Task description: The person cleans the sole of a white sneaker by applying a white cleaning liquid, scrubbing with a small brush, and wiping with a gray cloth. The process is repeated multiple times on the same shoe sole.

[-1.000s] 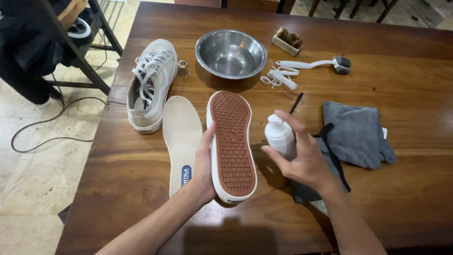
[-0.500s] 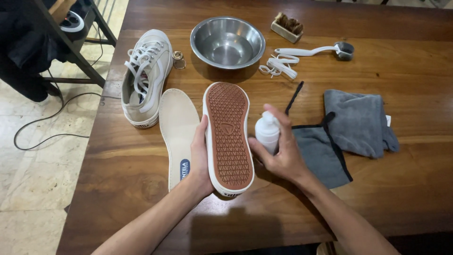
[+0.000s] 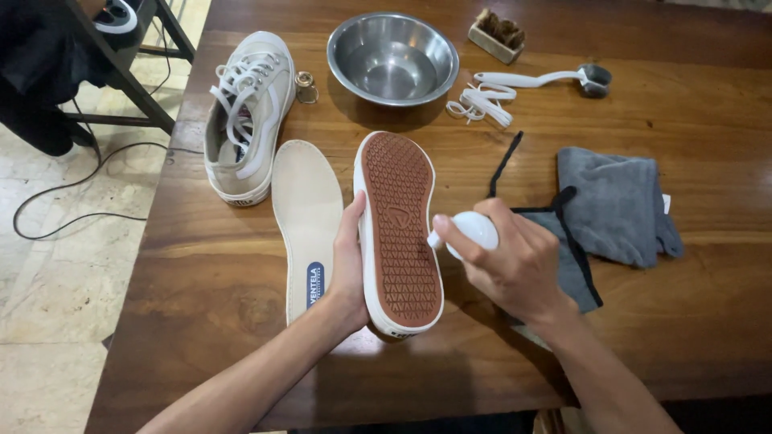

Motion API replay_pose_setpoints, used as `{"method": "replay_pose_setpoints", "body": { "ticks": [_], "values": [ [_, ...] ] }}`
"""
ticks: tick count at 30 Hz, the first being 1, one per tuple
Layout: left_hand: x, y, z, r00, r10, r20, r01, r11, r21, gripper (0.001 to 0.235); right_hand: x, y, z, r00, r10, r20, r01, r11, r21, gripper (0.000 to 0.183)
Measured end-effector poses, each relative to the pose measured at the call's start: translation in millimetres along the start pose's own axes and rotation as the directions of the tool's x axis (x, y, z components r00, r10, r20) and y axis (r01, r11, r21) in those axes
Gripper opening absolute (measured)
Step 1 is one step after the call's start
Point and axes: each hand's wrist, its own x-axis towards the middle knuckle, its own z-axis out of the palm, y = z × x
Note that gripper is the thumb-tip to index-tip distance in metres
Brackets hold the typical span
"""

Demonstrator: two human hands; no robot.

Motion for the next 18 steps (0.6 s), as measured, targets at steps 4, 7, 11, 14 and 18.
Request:
{"method": "replay_pose_setpoints", "body": {
  "ticks": [4,7,11,14,18],
  "values": [
    [-8.7,3.2,7.5,1.000,0.020,0.022,-0.019,1.000,-0.010,0.082,17.4,-11.2,-12.3,0.993,-0.106,0.058,0.107,0.994,0.000,0.048],
    [-6.9,3.0,4.6,0.999,0.033,0.042,-0.032,0.999,-0.029,0.084,34.1,-23.4,-15.3,0.983,-0.170,0.073,0.169,0.986,0.008,0.035],
    [-1.6,1.5,0.4,0.997,0.045,0.055,-0.043,0.998,-0.044,0.078,55.5,-35.7,-23.4,0.956,-0.286,0.067,0.289,0.956,-0.047,0.035],
    [3.0,1.8,-4.5,0.997,0.050,0.058,-0.046,0.997,-0.064,0.078,62.4,-34.8,-26.3,0.941,-0.326,0.087,0.329,0.944,-0.027,0.029],
    [4.2,3.9,-6.6,0.995,0.040,0.091,-0.030,0.994,-0.107,0.077,52.6,-28.2,-19.7,0.946,-0.309,0.096,0.310,0.951,0.005,0.023]
  ]
}}
